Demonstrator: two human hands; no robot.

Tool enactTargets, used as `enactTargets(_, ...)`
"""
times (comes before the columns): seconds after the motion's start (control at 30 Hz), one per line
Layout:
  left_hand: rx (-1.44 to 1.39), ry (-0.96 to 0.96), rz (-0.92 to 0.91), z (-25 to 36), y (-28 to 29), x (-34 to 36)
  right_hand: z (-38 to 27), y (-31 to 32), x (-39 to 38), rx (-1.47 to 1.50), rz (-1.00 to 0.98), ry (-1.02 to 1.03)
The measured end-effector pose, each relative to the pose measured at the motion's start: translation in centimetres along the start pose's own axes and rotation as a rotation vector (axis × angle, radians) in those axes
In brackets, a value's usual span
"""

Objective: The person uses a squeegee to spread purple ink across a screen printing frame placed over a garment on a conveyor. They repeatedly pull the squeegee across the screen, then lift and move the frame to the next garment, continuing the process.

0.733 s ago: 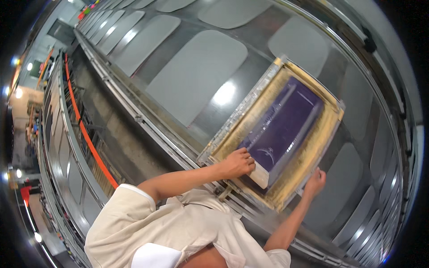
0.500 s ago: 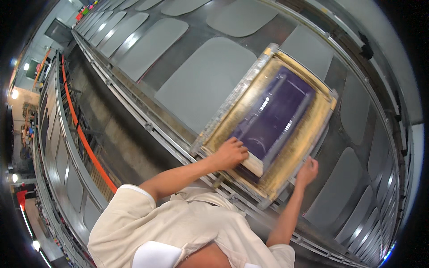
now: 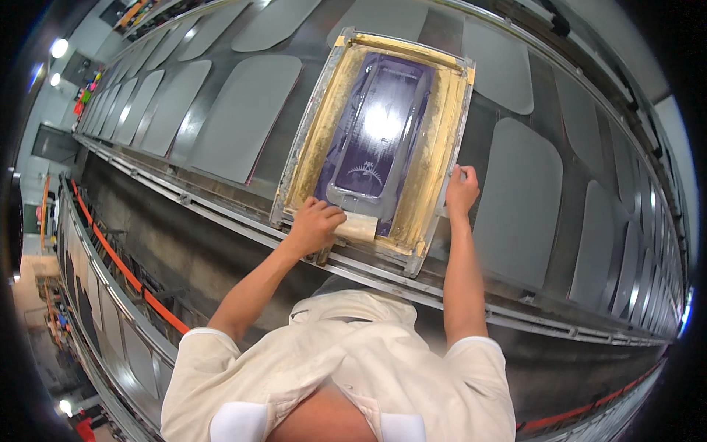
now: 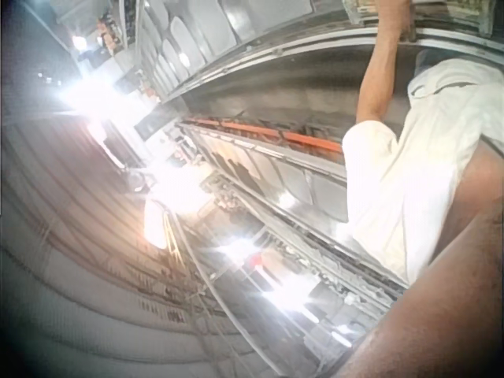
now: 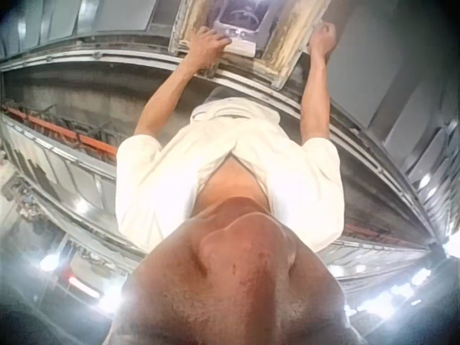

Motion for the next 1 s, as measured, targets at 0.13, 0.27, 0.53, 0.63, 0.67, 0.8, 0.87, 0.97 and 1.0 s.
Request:
enactTargets(0.13,-0.046,-0.016,-0.005,0.5,-1.0,-1.4,1.1,-0.3,0.8,-0.055,0.007,-0.034)
enactTargets(0.27,-0.007,-0.057,0.072,0.0,-0.9,1.7,1.2,-0.3,1.6,-0.139,-0.013,-0.093)
enactTargets(0.53,0.022,-0.095,0.11,-11.1,-2.6,17.8,0.7,-2.0,3.2,-0.322,-0.231,-0.071)
enactTargets(0.63,0.076,-0.126,0.093,-16.0,-3.7,26.3,-4.1,-4.2,7.8,-0.111,-0.231,0.154)
enactTargets(0.67,0.123,-0.125,0.059,-17.5,-4.2,28.9,-6.4,-5.4,9.3,-0.07,-0.287,0.204)
enactTargets(0.8,0.017,-0.18,0.087,-21.1,-4.1,36.8,-16.3,-10.7,15.9,0.012,-0.448,0.451)
enactTargets(0.87,-0.048,-0.164,0.038,-21.5,-3.2,39.7,-18.3,-13.5,18.5,-0.08,-0.532,0.549)
enactTargets(0.97,-0.08,-0.161,-0.023,-22.4,-3.0,41.8,-18.9,-18.1,21.2,-0.336,-0.645,0.625)
enactTargets(1.0,-0.073,-0.137,-0.047,-23.1,-3.3,42.7,-19.5,-19.4,22.1,-0.425,-0.656,0.64)
Point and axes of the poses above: each hand's wrist, its own x-axis towards the middle knuckle, its own y-axis out of the back of the hand, z = x × y, the point moved 8 cm from there along x, towards the middle knuckle
